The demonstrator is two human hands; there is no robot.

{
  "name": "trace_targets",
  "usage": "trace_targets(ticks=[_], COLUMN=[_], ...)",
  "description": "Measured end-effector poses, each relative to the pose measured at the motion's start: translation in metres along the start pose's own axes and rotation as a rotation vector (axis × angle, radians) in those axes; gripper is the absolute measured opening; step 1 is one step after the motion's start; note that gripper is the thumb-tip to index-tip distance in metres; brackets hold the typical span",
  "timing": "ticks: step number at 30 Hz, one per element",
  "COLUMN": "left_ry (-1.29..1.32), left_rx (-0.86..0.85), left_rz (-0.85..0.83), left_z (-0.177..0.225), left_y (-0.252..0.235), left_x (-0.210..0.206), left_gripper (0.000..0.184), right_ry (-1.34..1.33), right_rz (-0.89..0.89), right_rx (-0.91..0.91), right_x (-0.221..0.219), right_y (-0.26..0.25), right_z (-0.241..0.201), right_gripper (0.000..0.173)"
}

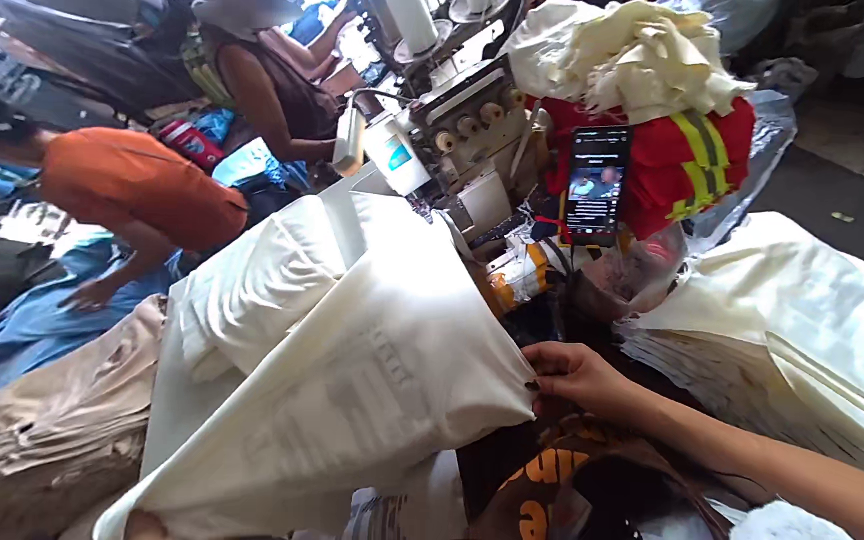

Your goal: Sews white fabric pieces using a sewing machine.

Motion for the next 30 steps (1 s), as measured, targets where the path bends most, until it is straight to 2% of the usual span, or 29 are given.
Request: trace_targets(ticks=[4,7,9,11,12,14,16,17,18,19,21,23,26,30], left_ry=[0.098,0.157,0.212,0.202,0.135,-0.156,-0.403,-0.47,-0.515,-0.55,-0.635,-0.646,-0.537,-0.541], left_rx=[0.002,-0.017,-0.021,-0.076,-0.144,-0.356,-0.55,-0.644,-0.777,-0.919,-1.119,-1.187,-1.193,-1.228], left_rz=[0.057,0.036,-0.013,-0.138,-0.261,-0.495,-0.686,-0.756,-0.803,-0.823,-0.763,-0.612,-0.525,-0.548], left_z=[0.006,0.016,0.033,0.049,0.053,0.06,0.068,0.064,0.055,0.046,0.034,0.028,0.03,0.036], left_y=[-0.02,-0.045,-0.057,-0.064,-0.063,-0.04,0.021,0.054,0.085,0.112,0.142,0.142,0.135,0.138], left_x=[-0.018,-0.031,-0.048,-0.076,-0.092,-0.131,-0.183,-0.209,-0.235,-0.258,-0.294,-0.311,-0.31,-0.302], left_gripper=[0.03,0.03,0.034,0.041,0.053,0.087,0.116,0.124,0.124,0.115,0.076,0.047,0.034,0.027], right_ry=[0.015,0.022,0.038,0.078,0.104,0.151,0.185,0.192,0.2,0.216,0.258,0.277,0.245,0.197], right_rz=[0.0,0.017,0.036,0.067,0.086,0.127,0.161,0.171,0.178,0.187,0.205,0.216,0.216,0.219], right_rx=[0.03,0.088,0.1,0.093,0.092,0.094,0.109,0.118,0.135,0.153,0.18,0.192,0.167,0.147], right_x=[0.003,0.008,0.011,0.015,0.018,0.022,0.025,0.026,0.027,0.029,0.031,0.033,0.035,0.038], right_y=[-0.017,-0.042,-0.06,-0.079,-0.088,-0.104,-0.121,-0.129,-0.138,-0.146,-0.158,-0.165,-0.168,-0.168], right_z=[-0.007,-0.018,-0.027,-0.034,-0.037,-0.045,-0.053,-0.056,-0.059,-0.062,-0.069,-0.074,-0.077,-0.077], right_gripper=[0.039,0.04,0.04,0.041,0.04,0.04,0.043,0.043,0.042,0.04,0.036,0.033,0.03,0.028])
Point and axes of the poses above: each hand's wrist, its own y-axis away from the middle knuckle, its own x-axis out of the back of the hand, z = x × y, the point moved 3 cm from there along -y, towards the middle knuckle, and after that the axes turned 8 degrees about -z, right-handed, at the moved point
